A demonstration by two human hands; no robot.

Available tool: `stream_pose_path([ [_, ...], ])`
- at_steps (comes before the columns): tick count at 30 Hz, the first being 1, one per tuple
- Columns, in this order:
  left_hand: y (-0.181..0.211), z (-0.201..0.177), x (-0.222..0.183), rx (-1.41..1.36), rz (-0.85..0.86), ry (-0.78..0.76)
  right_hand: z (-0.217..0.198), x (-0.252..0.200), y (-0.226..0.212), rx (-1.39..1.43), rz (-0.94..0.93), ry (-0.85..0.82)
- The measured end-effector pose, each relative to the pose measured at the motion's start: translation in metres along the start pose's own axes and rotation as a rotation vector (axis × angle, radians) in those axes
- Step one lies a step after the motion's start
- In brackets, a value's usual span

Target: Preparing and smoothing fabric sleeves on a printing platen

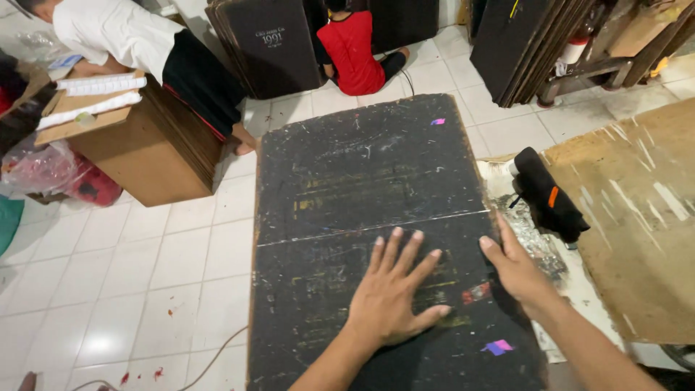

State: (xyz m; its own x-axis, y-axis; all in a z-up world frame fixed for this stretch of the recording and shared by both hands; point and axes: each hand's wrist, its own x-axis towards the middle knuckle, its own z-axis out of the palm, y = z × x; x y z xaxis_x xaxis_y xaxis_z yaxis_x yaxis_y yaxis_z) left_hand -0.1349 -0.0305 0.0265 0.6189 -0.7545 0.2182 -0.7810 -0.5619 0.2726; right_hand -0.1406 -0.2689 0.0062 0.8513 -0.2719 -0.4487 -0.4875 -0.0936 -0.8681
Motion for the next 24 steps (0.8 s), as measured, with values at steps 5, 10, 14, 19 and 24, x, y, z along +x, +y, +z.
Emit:
stream_pose_path([
  [5, 0.015, 0.03, 0.029, 0.157, -0.423, 0.077, -0.013, -0.001, -0.008, 0.077, 0.0, -0.098],
  [10, 0.044, 0.036, 0.065, 0.171, -0.73, 0.025, -0.066, 0.012, -0.015, 0.107, 0.154, -0.436],
  [14, 0.044, 0.041, 0.065, 0.328, -0.689, 0.086, -0.137, 0.11, 0.055, 0.064, 0.047, -0.411],
  [19, 0.046, 0.043, 0.07, 0.35, -0.691, 0.087, -0.207, 0.293, 0.174, -0.717, -0.292, 0.279],
  [24, 0.048, 0.036, 0.072, 0.366, -0.688, 0.106, -0.215, 0.342, 0.197, -0.807, 0.058, 0.183],
])
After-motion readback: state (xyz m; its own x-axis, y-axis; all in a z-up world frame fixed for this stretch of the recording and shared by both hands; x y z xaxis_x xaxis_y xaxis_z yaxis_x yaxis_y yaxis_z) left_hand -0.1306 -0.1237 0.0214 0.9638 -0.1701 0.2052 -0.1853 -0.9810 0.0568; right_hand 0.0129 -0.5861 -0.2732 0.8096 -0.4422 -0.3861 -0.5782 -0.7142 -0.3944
